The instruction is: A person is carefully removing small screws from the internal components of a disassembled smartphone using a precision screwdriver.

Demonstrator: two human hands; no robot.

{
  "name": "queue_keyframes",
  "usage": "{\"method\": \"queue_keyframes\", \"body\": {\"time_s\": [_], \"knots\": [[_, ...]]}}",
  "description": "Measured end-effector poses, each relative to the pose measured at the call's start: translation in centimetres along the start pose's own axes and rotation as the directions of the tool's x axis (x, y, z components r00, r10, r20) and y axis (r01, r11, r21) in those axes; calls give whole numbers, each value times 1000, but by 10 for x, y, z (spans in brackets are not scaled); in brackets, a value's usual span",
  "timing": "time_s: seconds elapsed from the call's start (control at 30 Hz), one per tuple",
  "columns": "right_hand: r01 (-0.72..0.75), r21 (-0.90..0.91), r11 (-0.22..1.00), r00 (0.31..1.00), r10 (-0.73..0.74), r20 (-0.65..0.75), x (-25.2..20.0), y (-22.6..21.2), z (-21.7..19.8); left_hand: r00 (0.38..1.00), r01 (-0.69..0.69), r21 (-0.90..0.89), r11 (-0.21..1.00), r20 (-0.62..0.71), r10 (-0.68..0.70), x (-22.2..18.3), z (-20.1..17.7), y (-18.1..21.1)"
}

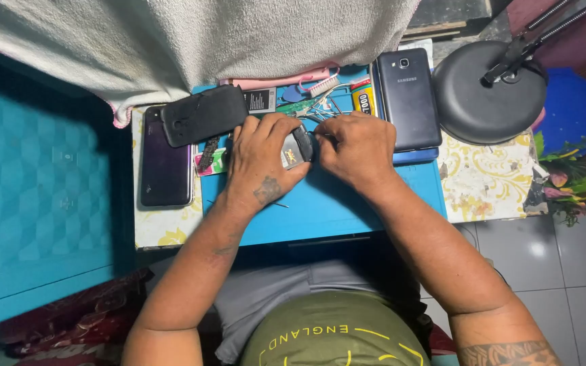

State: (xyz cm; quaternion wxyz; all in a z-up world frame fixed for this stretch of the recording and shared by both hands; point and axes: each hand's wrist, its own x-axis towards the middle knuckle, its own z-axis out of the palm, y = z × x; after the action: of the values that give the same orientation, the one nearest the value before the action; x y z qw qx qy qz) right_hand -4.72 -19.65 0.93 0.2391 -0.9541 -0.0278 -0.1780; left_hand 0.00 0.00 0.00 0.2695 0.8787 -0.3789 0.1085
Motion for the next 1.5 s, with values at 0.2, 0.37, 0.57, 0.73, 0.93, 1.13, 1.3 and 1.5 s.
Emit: {"method": "queue_keyframes", "body": {"time_s": [0.2, 0.37, 0.57, 0.73, 0.93, 1.13, 1.3, 1.5], "knots": [[-20, 16, 1000, 999, 19, 27, 0, 1, 0, 1000, -9, -6, 1000, -1, 9, 0, -1, 0], [-39, 27, 999, 998, 38, 48, 2, 0, -4, 1000, -20, -8, 1000, -8, 20, -1, -1, 0], [-44, 51, 998, 998, 41, 56, 2, 0, -4, 999, -31, -10, 999, -17, 31, -1, -2, 1], [-41, 78, 996, 998, 37, 48, 0, 4, -3, 1000, -13, -45, 999, -6, 13, -1, -5, 4], [-52, 100, 994, 998, 47, 52, 1, 6, -4, 1000, -10, -71, 997, -8, 9, 1, -6, 3], [-42, 115, 993, 998, 36, 52, 0, 3, -5, 1000, -9, -77, 997, -27, 7, -1, -6, 4], [-52, 17, 999, 994, 50, 100, 1, -3, -9, 999, -13, -72, 997, -53, 10, 0, -3, 3], [-109, 110, 988, 986, 94, 135, 5, -3, -5, 997, -24, -107, 994, -74, 16, -1, -2, -3]]}}
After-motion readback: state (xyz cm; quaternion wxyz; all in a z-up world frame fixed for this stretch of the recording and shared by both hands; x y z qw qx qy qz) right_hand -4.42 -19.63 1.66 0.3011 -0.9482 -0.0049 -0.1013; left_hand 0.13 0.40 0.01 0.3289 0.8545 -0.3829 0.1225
